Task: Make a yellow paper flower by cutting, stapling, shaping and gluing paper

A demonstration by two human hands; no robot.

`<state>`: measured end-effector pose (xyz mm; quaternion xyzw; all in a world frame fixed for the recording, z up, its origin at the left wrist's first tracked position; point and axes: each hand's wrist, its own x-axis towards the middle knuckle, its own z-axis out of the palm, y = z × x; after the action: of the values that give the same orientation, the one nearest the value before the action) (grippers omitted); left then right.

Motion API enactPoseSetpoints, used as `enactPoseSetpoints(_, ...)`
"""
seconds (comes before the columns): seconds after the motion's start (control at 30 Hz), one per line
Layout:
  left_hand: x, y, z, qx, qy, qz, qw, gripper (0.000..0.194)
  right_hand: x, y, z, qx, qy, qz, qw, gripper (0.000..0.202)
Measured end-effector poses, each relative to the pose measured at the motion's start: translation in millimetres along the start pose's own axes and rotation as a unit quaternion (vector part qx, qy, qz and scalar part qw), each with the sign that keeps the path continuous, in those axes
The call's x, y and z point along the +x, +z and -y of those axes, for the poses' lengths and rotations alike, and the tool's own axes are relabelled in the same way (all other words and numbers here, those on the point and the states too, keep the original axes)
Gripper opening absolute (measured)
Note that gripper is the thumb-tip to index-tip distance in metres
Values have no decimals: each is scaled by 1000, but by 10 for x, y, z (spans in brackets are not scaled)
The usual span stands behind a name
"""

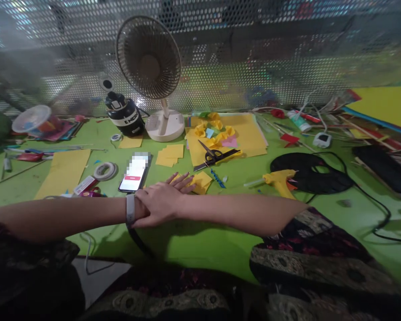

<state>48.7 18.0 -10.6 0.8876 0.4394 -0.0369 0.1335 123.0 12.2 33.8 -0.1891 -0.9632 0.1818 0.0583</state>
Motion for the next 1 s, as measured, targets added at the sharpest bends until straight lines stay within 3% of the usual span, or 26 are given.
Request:
enactPoseSetpoints(0.1,-84,-8,133,-38,57,2,998,51,5,8,-11,6,15,14,1000,65)
enactPoseSetpoints(0.3,-62,222,13,-16,-15,-32,999,61,-1,18,-15,32,30,16,999,67)
enactPoseSetpoints(0.5,-92,300,-26,-9,-5,-38,999,57,2,46,-2,42,33,4,999,62)
enactPoseSetpoints(0.77,-161,431,27,53,72,-187,978,58,-14,49,-4,43,34,-12,998,60)
enactPoseSetpoints(0.9,-119,476,94,-1,69,-192,979,57,-6,29,-11,47,32,-3,998,58)
enactPoseSetpoints(1.0,-64,478,83,-85,50,-159,982,53,-1,42,-15,43,28,-6,999,58)
